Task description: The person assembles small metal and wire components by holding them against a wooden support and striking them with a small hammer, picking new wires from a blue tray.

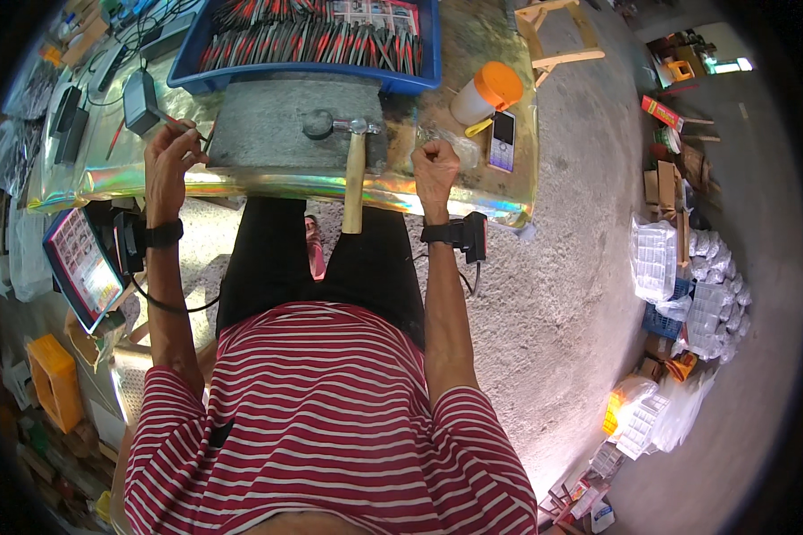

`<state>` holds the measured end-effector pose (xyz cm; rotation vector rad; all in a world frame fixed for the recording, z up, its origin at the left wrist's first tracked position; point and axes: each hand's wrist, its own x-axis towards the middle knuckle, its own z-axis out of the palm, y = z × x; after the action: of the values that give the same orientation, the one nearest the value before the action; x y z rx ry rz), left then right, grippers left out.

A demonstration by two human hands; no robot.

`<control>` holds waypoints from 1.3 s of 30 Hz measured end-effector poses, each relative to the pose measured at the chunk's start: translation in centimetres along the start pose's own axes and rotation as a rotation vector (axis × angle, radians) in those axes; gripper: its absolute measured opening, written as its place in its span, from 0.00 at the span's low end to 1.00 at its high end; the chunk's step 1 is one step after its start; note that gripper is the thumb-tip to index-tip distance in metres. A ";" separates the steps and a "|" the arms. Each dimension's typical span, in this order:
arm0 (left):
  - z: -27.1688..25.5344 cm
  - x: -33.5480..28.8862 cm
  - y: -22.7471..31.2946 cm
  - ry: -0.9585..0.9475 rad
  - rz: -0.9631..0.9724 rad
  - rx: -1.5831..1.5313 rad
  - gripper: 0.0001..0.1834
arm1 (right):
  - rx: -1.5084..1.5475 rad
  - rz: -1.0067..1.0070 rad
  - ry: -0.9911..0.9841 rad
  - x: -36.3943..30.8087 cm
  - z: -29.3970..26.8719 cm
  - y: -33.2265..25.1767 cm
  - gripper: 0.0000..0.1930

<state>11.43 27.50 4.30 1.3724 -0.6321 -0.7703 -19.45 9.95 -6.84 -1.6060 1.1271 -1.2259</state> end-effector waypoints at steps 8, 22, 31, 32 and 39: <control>6.1 -2.2 1.4 -0.223 -0.053 -0.221 0.04 | -0.110 0.009 0.034 0.0 0.4 -4.0 0.04; 15.0 -2.9 -0.9 -0.435 0.047 -0.058 0.05 | -0.368 -0.410 -0.187 -1.3 2.7 -12.3 0.06; 15.3 -2.3 -2.1 -0.364 0.223 0.146 0.06 | -0.566 -0.715 -0.225 -1.0 3.3 -14.1 0.07; 15.4 -2.3 -2.1 -0.357 0.259 0.191 0.06 | -0.567 -0.717 -0.226 -1.0 3.2 -14.0 0.07; 14.2 -2.2 -1.1 -0.509 -0.074 -0.093 0.07 | -0.261 -0.395 -0.365 -1.5 2.6 -14.4 0.06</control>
<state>-1.17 20.51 4.85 1.1212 -0.9307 -1.2102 -14.61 15.63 5.82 -2.2239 0.7813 -0.9881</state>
